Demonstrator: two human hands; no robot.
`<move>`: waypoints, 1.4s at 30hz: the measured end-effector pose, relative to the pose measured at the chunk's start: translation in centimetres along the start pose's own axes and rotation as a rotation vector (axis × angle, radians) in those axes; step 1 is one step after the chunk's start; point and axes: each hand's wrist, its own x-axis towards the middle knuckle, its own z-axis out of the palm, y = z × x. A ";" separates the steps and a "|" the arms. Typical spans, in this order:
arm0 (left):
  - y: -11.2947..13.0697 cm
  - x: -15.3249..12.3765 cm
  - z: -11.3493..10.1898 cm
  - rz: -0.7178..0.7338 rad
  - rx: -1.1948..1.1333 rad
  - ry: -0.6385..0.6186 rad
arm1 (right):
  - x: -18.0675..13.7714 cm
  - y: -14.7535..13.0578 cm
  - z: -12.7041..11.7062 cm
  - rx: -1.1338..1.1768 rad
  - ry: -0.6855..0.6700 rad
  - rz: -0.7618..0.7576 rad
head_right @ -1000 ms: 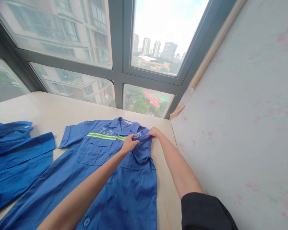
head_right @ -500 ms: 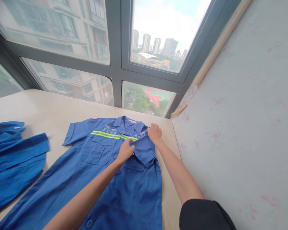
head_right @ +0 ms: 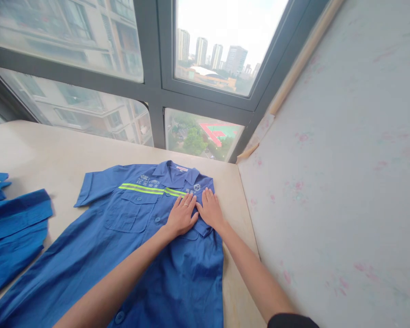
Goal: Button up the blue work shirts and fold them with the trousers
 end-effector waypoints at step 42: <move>-16.0 1.6 -10.1 -0.443 -0.113 0.172 | 5.8 0.0 0.3 -0.131 -0.060 0.069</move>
